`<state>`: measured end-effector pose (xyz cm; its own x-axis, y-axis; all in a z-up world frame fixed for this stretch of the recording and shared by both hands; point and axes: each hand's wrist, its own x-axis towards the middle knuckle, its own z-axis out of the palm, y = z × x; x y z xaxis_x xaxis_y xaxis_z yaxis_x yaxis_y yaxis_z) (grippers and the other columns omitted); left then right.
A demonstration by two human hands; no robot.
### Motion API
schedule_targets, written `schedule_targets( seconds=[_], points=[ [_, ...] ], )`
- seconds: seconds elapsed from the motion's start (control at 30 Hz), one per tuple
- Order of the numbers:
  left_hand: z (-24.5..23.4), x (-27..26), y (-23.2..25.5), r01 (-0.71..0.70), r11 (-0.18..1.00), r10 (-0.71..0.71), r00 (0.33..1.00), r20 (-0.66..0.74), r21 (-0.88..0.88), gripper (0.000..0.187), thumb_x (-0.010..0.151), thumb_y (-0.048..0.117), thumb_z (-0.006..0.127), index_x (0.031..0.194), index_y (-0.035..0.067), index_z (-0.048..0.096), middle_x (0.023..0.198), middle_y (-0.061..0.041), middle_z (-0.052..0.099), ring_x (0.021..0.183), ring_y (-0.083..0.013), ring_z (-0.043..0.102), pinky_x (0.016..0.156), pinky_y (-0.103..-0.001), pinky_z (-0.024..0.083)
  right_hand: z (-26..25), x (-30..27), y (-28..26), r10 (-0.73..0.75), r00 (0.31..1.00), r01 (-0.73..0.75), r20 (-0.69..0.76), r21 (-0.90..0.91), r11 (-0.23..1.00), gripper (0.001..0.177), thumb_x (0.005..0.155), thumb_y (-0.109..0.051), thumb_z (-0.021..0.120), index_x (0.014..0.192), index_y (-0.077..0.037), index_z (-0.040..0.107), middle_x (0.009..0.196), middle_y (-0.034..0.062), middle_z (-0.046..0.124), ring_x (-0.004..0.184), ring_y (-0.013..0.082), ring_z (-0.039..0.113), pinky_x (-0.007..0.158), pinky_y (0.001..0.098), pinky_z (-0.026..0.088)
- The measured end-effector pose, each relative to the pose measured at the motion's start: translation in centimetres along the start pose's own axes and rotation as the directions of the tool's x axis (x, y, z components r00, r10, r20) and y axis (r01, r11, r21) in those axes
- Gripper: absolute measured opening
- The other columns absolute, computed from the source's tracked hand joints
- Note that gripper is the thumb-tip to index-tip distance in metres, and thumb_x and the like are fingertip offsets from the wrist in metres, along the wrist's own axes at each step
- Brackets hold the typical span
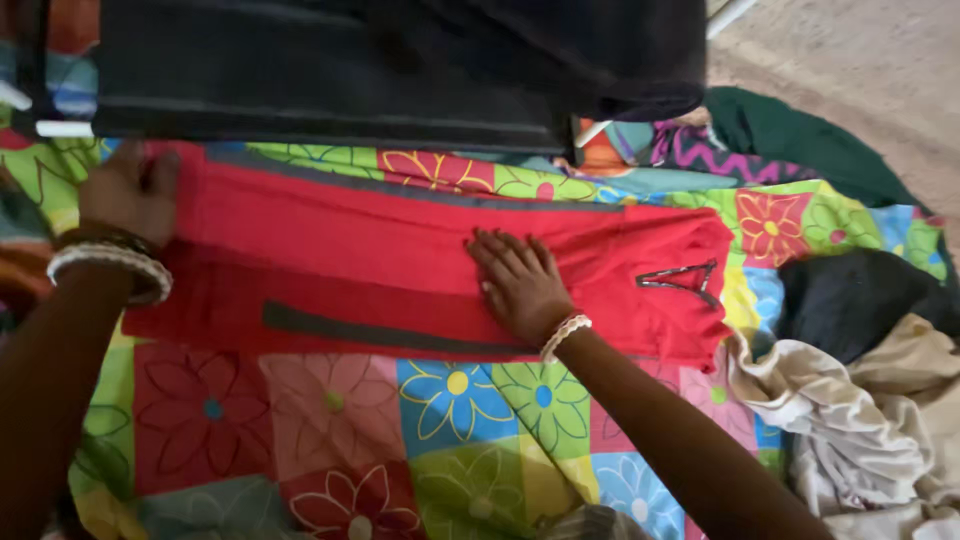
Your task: The person folds a striped shirt and a red t-shirt on a colorful floral mat. They smooth the fabric with their hands, fold the sleeves and body, and place the folded shirts on a nearby black rack.
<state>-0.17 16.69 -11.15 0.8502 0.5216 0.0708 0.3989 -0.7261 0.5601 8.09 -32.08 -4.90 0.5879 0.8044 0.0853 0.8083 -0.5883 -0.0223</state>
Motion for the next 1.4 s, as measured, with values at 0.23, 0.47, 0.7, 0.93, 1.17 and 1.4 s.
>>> schedule_targets(
  seconds=[0.23, 0.47, 0.7, 0.93, 1.17, 1.4],
  points=[
    [-0.8, -3.3, 1.7, -0.069, 0.995, 0.074, 0.994, -0.079, 0.067, 0.058, 0.099, 0.027, 0.056, 0.154, 0.010, 0.051, 0.134, -0.029, 0.058, 0.116, -0.0491, 0.057, 0.095, -0.060, 0.046, -1.4, -2.4, 0.8, 0.081, 0.990, -0.084, 0.112, 0.020, 0.996, 0.065, 0.097, -0.036, 0.057, 0.157, -0.024, 0.034, 0.165, 0.0045, 0.031, 0.149, 0.0268, 0.031, 0.120, 0.0574, 0.016],
    [-1.4, -7.1, 7.5, -0.397, 0.846, 0.393, 0.915, 0.087, 0.356, 0.063, 0.090, 0.028, 0.059, 0.151, 0.017, 0.051, 0.157, -0.011, 0.047, 0.135, -0.0369, 0.050, 0.106, -0.059, 0.039, -1.7, -7.6, 4.6, 0.476, 0.880, -0.473, 0.004, -0.100, 0.875, 0.059, 0.091, -0.036, 0.067, 0.146, -0.027, 0.049, 0.152, 0.0072, 0.045, 0.140, 0.0303, 0.041, 0.113, 0.0611, 0.028],
    [2.1, -12.8, 14.8, -0.608, 0.771, 0.509, 0.766, 0.393, 0.189, 0.058, 0.088, 0.035, 0.061, 0.144, 0.026, 0.049, 0.157, -0.004, 0.039, 0.137, -0.0309, 0.042, 0.105, -0.058, 0.038, 0.4, -10.8, 4.2, 0.854, 0.520, -0.740, 0.031, 0.516, 0.432, 0.049, 0.089, -0.032, 0.072, 0.133, -0.020, 0.056, 0.118, 0.0061, 0.068, 0.110, 0.0271, 0.068, 0.096, 0.0476, 0.055],
    [3.5, -13.7, 18.5, -0.426, 0.856, 0.245, 0.833, 0.496, 0.292, 0.063, 0.089, 0.028, 0.063, 0.149, 0.033, 0.044, 0.165, -0.002, 0.025, 0.147, -0.0316, 0.030, 0.114, -0.062, 0.029, 0.1, -8.8, 3.7, 0.713, 0.686, -0.623, -0.148, 0.388, 0.680, 0.039, 0.085, -0.028, 0.078, 0.116, -0.013, 0.058, 0.113, 0.0093, 0.070, 0.109, 0.0352, 0.066, 0.086, 0.0532, 0.047],
    [3.4, -12.9, 19.0, -0.403, 0.865, 0.171, 0.797, 0.579, 0.298, 0.065, 0.091, 0.024, 0.059, 0.152, 0.038, 0.039, 0.171, 0.000, 0.014, 0.152, -0.0308, 0.023, 0.121, -0.062, 0.022, -1.3, -7.5, 4.9, 0.731, 0.682, -0.676, -0.023, 0.364, 0.641, 0.026, 0.094, -0.025, 0.062, 0.118, -0.017, 0.056, 0.116, 0.0061, 0.071, 0.106, 0.0337, 0.068, 0.096, 0.0511, 0.048],
    [3.3, -12.5, 19.1, -0.386, 0.858, 0.120, 0.792, 0.598, 0.338, 0.063, 0.093, 0.030, 0.054, 0.152, 0.041, 0.036, 0.170, 0.004, 0.011, 0.153, -0.0331, 0.018, 0.117, -0.068, 0.022, -1.7, -11.2, 3.4, 0.543, 0.839, -0.534, -0.020, 0.154, 0.831, 0.036, 0.082, -0.012, 0.059, 0.116, -0.022, 0.064, 0.109, 0.0138, 0.064, 0.100, 0.0416, 0.066, 0.081, 0.0566, 0.049]
  ],
)
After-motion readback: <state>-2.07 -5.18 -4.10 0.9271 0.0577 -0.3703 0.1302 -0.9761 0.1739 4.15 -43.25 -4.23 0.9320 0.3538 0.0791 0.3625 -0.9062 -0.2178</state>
